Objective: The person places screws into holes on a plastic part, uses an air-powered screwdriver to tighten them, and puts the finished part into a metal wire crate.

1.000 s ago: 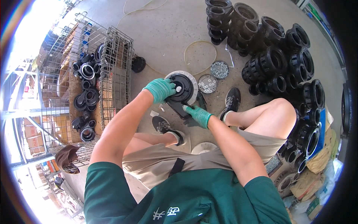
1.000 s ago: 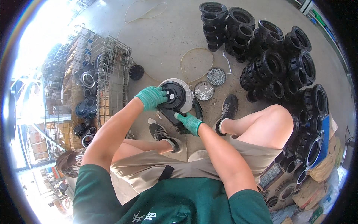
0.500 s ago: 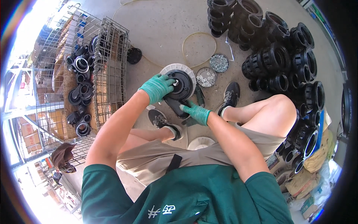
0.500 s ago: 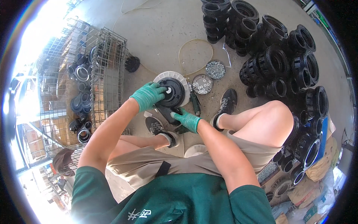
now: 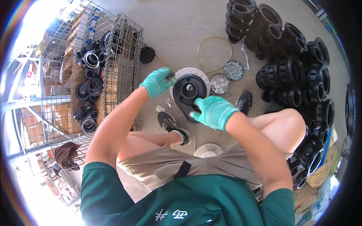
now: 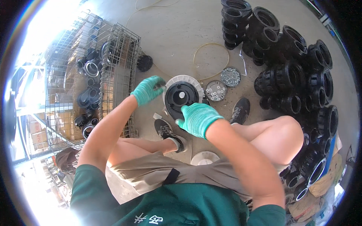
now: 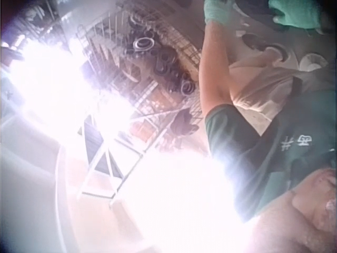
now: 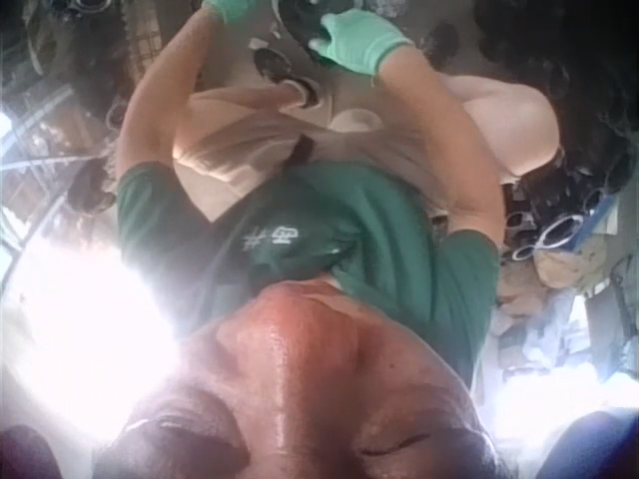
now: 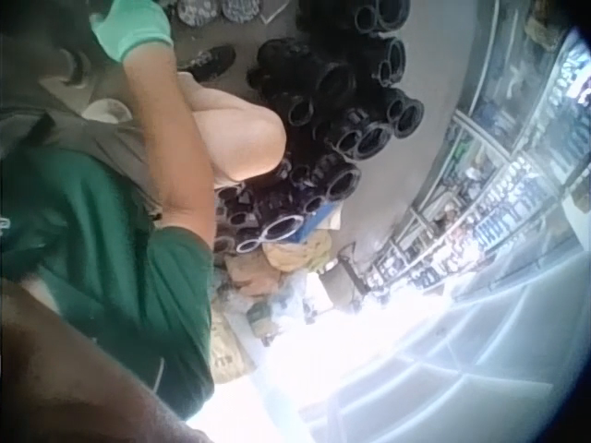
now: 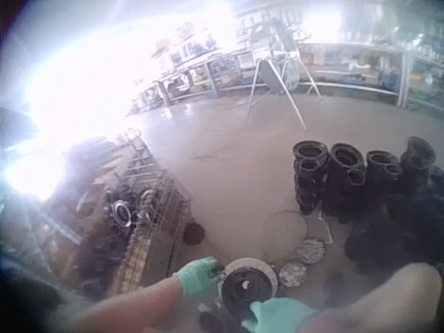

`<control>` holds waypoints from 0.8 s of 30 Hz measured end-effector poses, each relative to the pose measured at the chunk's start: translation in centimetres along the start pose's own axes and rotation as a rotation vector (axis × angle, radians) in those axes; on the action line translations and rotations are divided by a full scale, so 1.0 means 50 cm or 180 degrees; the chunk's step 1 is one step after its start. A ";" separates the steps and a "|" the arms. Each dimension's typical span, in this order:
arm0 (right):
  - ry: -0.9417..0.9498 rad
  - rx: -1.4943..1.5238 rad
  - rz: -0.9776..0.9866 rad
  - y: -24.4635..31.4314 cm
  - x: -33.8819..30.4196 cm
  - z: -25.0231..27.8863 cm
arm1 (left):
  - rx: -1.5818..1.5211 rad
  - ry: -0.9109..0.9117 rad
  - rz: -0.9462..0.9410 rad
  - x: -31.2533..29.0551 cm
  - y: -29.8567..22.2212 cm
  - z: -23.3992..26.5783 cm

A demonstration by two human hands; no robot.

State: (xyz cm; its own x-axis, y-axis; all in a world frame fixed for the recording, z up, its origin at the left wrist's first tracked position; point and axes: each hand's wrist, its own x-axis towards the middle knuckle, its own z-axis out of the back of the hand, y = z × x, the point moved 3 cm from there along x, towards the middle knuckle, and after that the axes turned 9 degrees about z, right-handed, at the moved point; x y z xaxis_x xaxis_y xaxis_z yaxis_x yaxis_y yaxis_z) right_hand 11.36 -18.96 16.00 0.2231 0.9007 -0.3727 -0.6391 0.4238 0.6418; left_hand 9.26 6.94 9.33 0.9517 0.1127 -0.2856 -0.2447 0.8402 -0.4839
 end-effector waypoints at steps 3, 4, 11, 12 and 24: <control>-0.0029 -0.0034 0.0280 0.019 -0.031 0.098 | 0.1270 0.0286 0.0584 0.062 0.118 -0.010; -0.0045 -0.0077 0.0385 0.013 -0.038 0.114 | 0.1263 0.0327 0.0595 0.080 0.146 -0.016; -0.0044 -0.0154 0.0419 -0.058 -0.019 0.135 | 0.0742 -0.0348 0.1664 0.225 0.436 -0.085; -0.0003 -0.0109 0.0348 -0.072 -0.025 0.131 | 0.0491 -0.0509 0.1906 0.247 0.458 -0.090; 0.0029 0.0269 -0.0293 -0.180 -0.039 0.133 | 0.0316 -0.0751 0.2396 0.395 0.681 -0.179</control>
State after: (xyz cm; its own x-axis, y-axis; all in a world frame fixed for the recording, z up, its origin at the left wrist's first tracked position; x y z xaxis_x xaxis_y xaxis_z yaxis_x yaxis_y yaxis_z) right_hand 21.59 -23.90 15.42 0.2709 0.8569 -0.4386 -0.5518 0.5116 0.6587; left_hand 18.06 33.01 -20.21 0.5540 0.7692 -0.3185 -0.8307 0.5358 -0.1511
